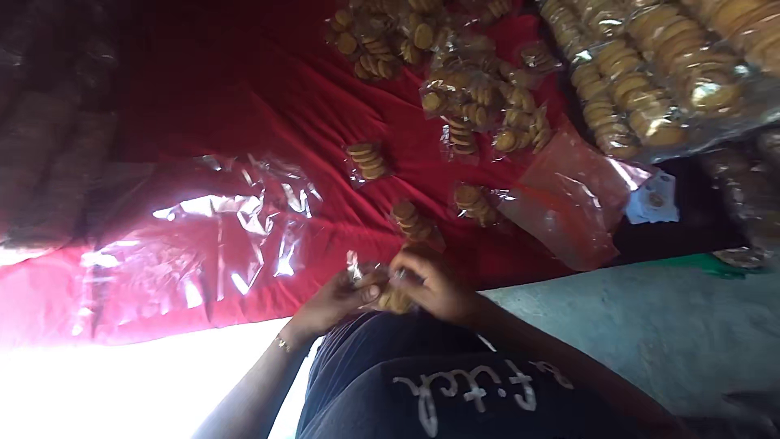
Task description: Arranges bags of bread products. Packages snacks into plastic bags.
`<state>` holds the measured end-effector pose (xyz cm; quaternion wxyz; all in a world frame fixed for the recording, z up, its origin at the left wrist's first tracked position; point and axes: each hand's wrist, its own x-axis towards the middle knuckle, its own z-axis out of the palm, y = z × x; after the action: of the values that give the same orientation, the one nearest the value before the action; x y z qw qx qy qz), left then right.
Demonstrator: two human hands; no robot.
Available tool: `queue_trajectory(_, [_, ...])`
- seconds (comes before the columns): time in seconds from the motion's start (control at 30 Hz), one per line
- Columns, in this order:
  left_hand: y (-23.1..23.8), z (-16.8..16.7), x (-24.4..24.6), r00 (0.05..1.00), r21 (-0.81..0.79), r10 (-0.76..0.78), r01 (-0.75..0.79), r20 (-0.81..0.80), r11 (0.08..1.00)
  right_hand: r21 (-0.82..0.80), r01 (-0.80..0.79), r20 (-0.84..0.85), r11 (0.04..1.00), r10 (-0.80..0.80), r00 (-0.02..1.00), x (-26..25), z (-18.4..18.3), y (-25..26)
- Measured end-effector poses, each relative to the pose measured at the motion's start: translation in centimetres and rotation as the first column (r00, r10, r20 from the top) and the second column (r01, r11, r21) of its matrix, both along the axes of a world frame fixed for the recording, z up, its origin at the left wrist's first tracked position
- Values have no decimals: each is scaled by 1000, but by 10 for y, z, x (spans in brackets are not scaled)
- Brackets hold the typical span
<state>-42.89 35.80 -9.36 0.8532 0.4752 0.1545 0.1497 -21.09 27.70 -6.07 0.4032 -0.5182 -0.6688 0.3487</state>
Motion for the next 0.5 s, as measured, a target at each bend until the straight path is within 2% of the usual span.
queue_trajectory(0.03, [2, 0, 2, 1000, 78, -12, 12, 1, 997, 19, -78, -54, 997, 79, 995, 2, 4, -2])
queue_trajectory(0.1, [4, -6, 3, 993, 155, -47, 29, 110, 987, -15, -211, -223, 977, 202, 954, 13, 6, -4])
queue_trajectory(0.17, [-1, -13, 3, 982, 94, -42, 25, 185, 995, -71, -228, -279, 971, 200, 939, 19, 1, -7])
queue_trajectory(0.23, [-4, -16, 6, 987, 116, -66, 49, 150, 992, -100, -236, -243, 966, 207, 948, 20, 1, -8])
queue_trajectory(0.3, [-8, -10, 9, 996, 179, -46, 31, 78, 983, -115, -291, -288, 950, 249, 925, 30, 9, -6])
queue_trajectory(0.33, [-9, -8, 10, 997, 187, -18, 4, 75, 982, -117, -241, -274, 964, 202, 940, 44, 14, -3])
queue_trajectory(0.4, [-8, -8, 9, 996, 142, 60, -70, 68, 987, -138, 93, -68, 986, -103, 992, 88, 14, 11])
queue_trajectory(0.43, [-8, -8, 7, 992, 117, 122, -124, 30, 985, -108, 295, 124, 949, -282, 951, 116, 5, 23])
queue_trajectory(0.47, [-8, -7, 5, 984, 94, 178, -175, -25, 980, -76, 462, 344, 884, -411, 844, 144, -5, 36])
queue_trajectory(0.5, [-8, -6, 3, 974, 67, 214, -209, -72, 976, -102, 568, 521, 817, -442, 730, 168, -14, 46])
